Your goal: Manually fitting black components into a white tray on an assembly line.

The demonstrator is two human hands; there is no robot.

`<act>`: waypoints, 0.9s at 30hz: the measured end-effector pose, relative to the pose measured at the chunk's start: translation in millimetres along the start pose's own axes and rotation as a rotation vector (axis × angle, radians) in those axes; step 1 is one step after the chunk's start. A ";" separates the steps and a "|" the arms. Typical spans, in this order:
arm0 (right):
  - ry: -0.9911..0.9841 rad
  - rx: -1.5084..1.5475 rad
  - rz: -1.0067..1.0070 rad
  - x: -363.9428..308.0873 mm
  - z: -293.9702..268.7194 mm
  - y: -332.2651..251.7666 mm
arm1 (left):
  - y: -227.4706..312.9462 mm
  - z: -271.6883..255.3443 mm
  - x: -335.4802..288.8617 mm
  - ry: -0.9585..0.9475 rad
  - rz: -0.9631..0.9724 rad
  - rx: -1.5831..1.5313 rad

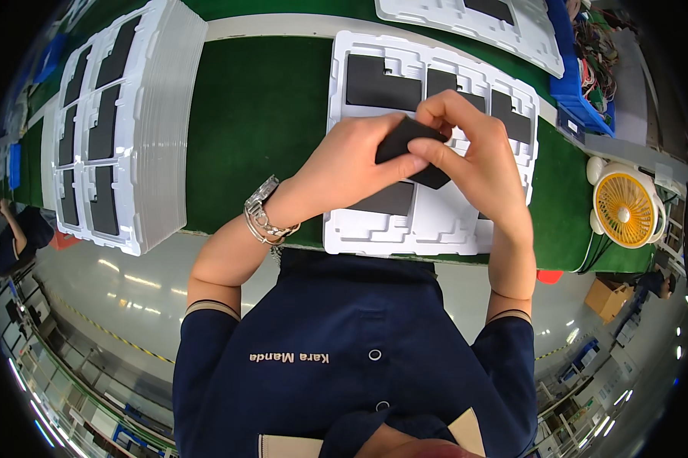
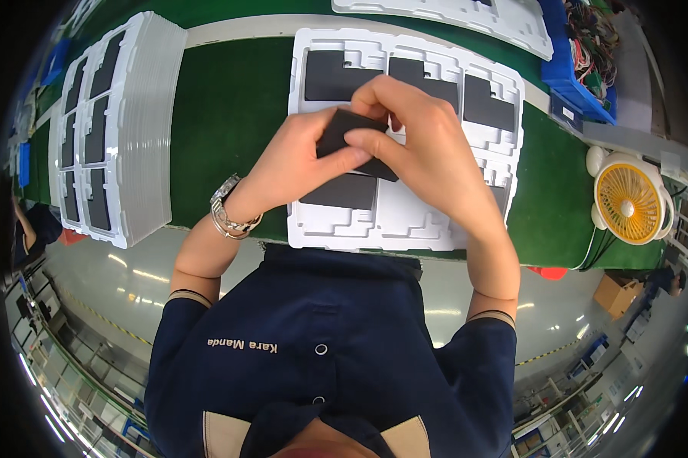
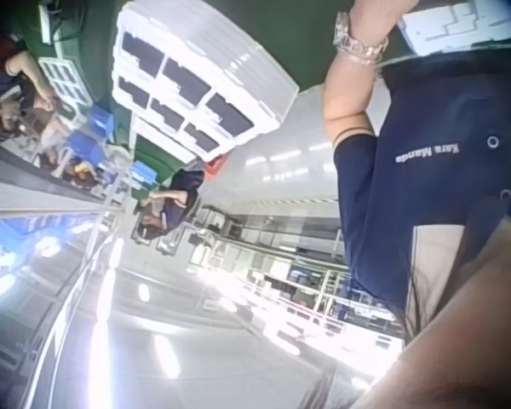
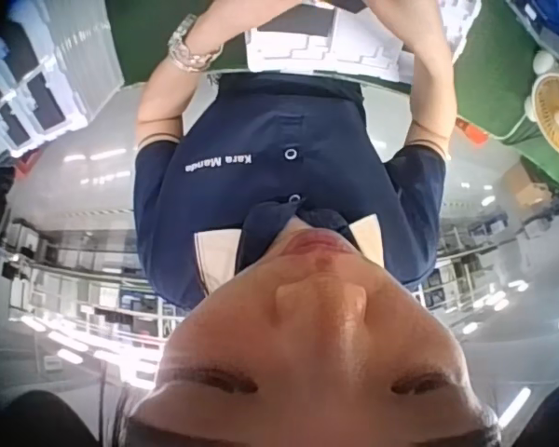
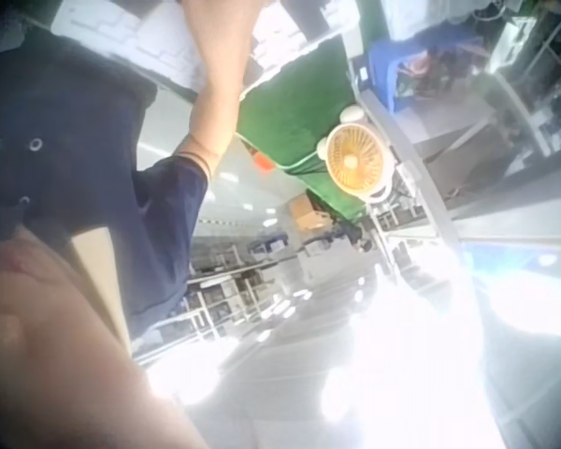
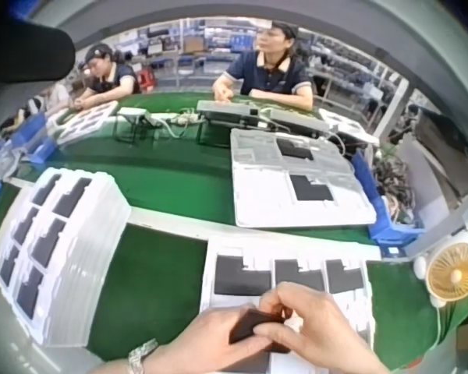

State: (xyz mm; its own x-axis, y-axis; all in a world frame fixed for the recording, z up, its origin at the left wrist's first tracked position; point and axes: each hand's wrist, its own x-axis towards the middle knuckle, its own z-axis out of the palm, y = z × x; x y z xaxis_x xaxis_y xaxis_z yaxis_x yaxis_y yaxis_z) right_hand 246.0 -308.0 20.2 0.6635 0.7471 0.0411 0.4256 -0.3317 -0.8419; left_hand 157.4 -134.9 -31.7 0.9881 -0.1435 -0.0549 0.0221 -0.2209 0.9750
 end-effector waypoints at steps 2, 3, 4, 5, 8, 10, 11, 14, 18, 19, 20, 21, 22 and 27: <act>0.107 0.171 0.025 3.1 8.6 7.8 | -0.3 -6.3 0.7 0.053 -0.037 -0.072; 0.127 0.255 0.113 1.7 7.5 12.4 | -1.2 -8.1 0.9 0.081 -0.069 -0.140; 0.119 0.274 0.128 0.0 7.2 18.3 | -2.3 -8.1 1.1 0.111 -0.101 -0.210; 0.112 0.292 0.144 -1.7 7.3 24.1 | -2.0 -8.2 1.4 0.136 -0.114 -0.255; 0.052 0.281 0.174 -3.5 7.8 26.5 | -1.3 -10.5 0.6 0.153 -0.129 -0.248; 0.010 0.253 0.179 -3.9 9.5 26.6 | -2.7 -9.9 1.0 0.144 -0.136 -0.212; 0.017 0.221 0.145 -3.9 11.2 26.8 | -3.4 -9.6 1.0 0.139 -0.140 -0.193; 0.037 0.168 0.137 -3.0 12.1 25.6 | -10.0 -2.0 2.9 0.256 -0.015 -0.130; 0.046 0.146 0.122 -3.5 12.1 24.8 | -11.3 0.2 3.4 0.269 0.030 -0.058; 0.047 0.153 0.124 -3.3 11.9 25.6 | -11.9 0.3 3.8 0.268 0.033 -0.046; 0.048 0.161 0.126 -3.3 11.8 26.2 | -12.2 0.5 3.9 0.267 0.037 -0.035; 0.053 0.160 0.124 -3.5 12.1 26.2 | -12.0 0.8 3.8 0.263 0.030 -0.035; 0.057 0.159 0.121 -3.3 12.5 25.9 | -11.5 1.1 3.5 0.261 0.024 -0.034; 0.089 0.171 0.142 -4.8 16.9 27.2 | -10.9 1.7 3.5 0.241 0.001 -0.030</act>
State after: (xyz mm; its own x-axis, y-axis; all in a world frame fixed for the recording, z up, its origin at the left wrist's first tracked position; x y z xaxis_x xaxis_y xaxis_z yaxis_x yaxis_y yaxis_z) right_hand 244.0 -310.8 -12.1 0.7639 0.6438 -0.0439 0.2187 -0.3223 -0.9210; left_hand 160.4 -134.6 -42.9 0.9958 0.0911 -0.0051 0.0225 -0.1912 0.9813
